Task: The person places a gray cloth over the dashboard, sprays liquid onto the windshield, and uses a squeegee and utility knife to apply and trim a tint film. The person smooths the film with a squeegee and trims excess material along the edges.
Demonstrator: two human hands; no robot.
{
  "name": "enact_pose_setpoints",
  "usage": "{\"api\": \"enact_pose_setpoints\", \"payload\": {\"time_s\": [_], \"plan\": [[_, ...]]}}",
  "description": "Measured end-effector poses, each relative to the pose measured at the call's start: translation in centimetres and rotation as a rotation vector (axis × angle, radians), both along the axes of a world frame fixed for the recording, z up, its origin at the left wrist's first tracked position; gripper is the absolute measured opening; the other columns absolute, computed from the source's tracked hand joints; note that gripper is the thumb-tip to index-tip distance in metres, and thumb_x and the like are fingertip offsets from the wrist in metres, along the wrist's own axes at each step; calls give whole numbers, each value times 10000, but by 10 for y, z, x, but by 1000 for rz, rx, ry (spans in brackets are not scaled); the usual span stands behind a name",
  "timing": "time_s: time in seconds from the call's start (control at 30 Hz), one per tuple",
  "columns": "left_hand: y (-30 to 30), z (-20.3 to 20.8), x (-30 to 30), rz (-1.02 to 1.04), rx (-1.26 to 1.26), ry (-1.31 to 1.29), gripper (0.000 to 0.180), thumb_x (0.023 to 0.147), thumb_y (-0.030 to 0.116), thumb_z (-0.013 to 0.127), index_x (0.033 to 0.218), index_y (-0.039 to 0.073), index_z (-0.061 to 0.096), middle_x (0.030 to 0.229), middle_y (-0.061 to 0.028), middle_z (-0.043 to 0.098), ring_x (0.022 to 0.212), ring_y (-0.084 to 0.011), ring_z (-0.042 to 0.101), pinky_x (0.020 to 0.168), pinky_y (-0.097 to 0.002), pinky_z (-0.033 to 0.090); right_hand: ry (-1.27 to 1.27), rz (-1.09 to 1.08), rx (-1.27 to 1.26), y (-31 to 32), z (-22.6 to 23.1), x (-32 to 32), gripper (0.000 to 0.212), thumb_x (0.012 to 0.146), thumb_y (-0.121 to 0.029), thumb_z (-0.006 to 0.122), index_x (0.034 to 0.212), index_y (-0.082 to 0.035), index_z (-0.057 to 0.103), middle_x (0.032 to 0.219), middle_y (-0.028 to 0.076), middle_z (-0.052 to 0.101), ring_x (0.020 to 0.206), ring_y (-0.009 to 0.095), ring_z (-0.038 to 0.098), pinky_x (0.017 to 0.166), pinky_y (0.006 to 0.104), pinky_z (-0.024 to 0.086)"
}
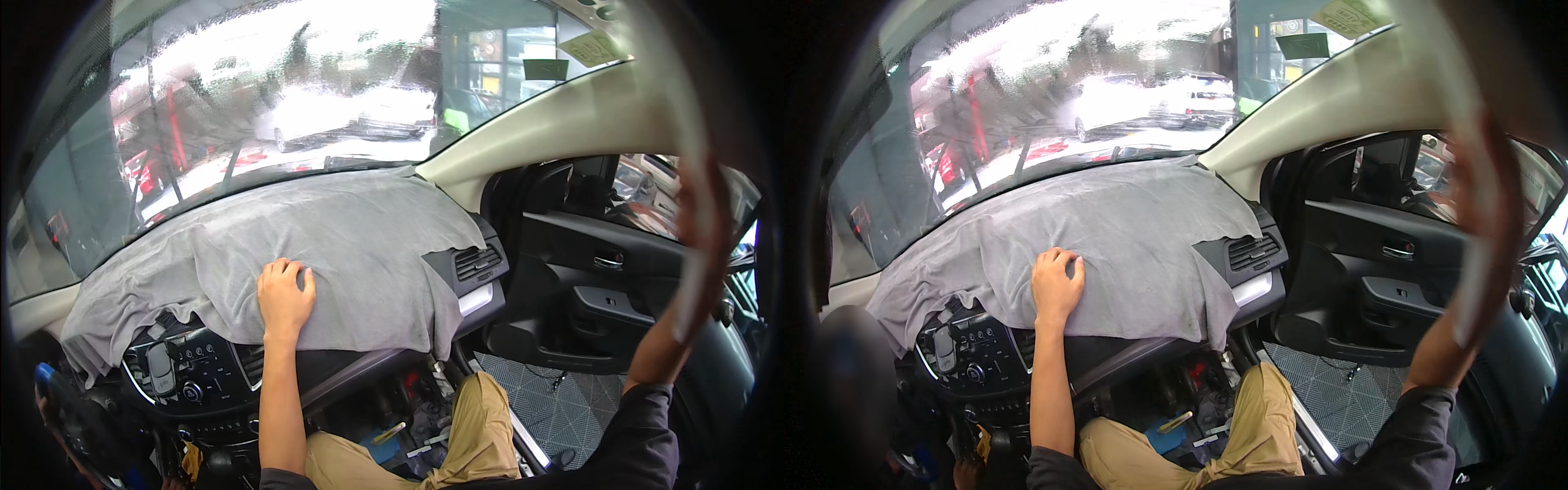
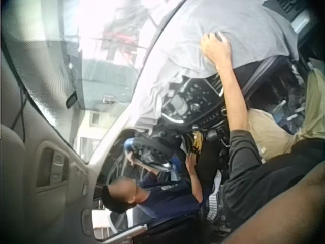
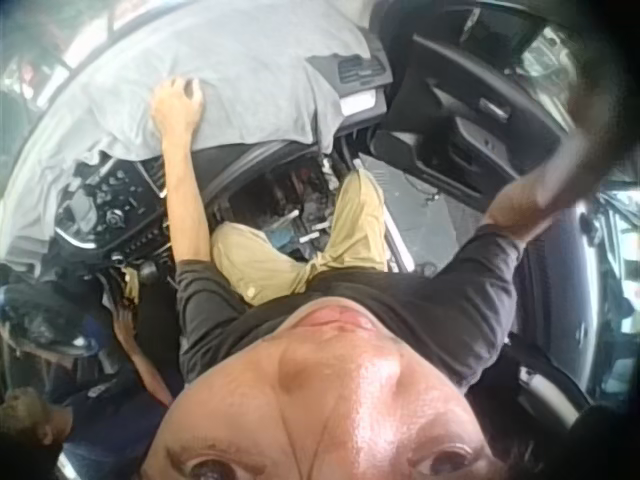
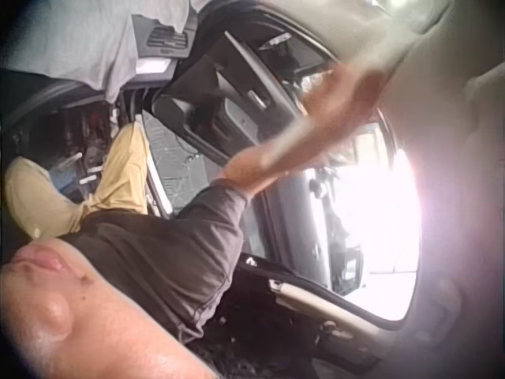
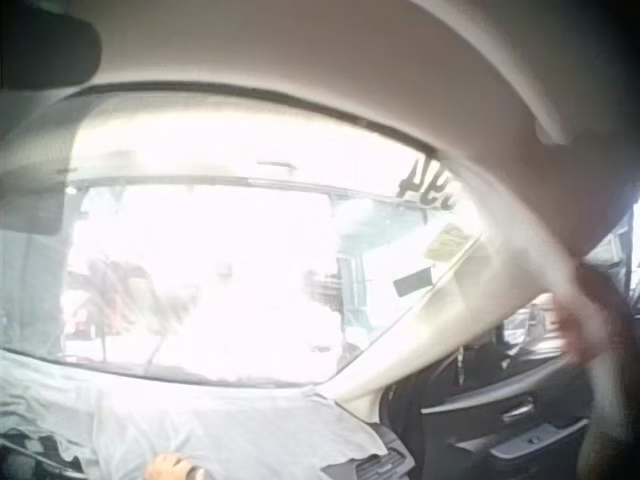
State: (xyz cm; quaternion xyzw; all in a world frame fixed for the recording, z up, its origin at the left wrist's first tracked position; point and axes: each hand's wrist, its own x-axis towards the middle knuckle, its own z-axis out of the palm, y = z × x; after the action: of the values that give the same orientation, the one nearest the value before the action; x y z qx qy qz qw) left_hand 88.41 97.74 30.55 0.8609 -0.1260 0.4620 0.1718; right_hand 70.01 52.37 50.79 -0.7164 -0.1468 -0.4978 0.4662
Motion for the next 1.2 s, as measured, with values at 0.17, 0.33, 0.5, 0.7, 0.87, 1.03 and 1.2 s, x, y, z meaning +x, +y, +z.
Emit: {"api": "enact_pose_setpoints", "payload": {"time_s": [0.17,0.33,0.5,0.7,0.87,1.03,1.2], "plan": [[-9,9,7,87,38,59,205,798,256,621,815,53,636,889,-93,590,877,-275,529,788,-390,412,170,-81,-355,71,22,23,431,925,-323,561,1273,-68,552,942,60,610,739,117,533,657,278,416],[-36,2,17,100,34,10,195,781,263,643,786,73,602,876,-73,573,901,-270,522,798,-394,407,582,-289,-576,95,-30,223,462,907,-388,558,1234,-65,598,1161,212,626,1101,299,592,969,365,424],[-1,5,9,154,56,44,194,777,264,645,795,76,601,881,-71,568,903,-269,519,805,-397,404,683,69,-331,124,-21,106,438,972,-270,457,1367,-82,470,714,46,609,623,87,584,574,245,480],[-19,5,12,87,29,80,228,782,277,633,835,55,624,917,-93,584,923,-277,520,820,-404,404,201,56,-57,45,32,-67,441,926,-371,555,1210,-34,556,650,-10,538,361,6,381,281,167,272],[-12,3,10,121,38,46,247,779,286,630,848,49,623,922,-101,584,930,-278,521,825,-403,404,189,-131,-545,142,12,120,437,913,-381,567,1214,-66,604,1013,114,639,882,169,554,767,312,424],[-27,4,15,112,13,47,223,773,285,637,821,68,614,909,-85,581,922,-264,523,819,-395,402,635,-274,-669,183,-44,262,471,896,-415,558,1264,-121,583,1179,235,605,1099,341,586,968,379,429],[-3,2,12,161,33,59,252,771,292,632,860,56,631,941,-102,590,943,-272,522,824,-407,400,462,275,-298,135,-11,91,361,938,-393,526,1115,-84,586,838,98,590,783,169,570,632,302,451]]}}
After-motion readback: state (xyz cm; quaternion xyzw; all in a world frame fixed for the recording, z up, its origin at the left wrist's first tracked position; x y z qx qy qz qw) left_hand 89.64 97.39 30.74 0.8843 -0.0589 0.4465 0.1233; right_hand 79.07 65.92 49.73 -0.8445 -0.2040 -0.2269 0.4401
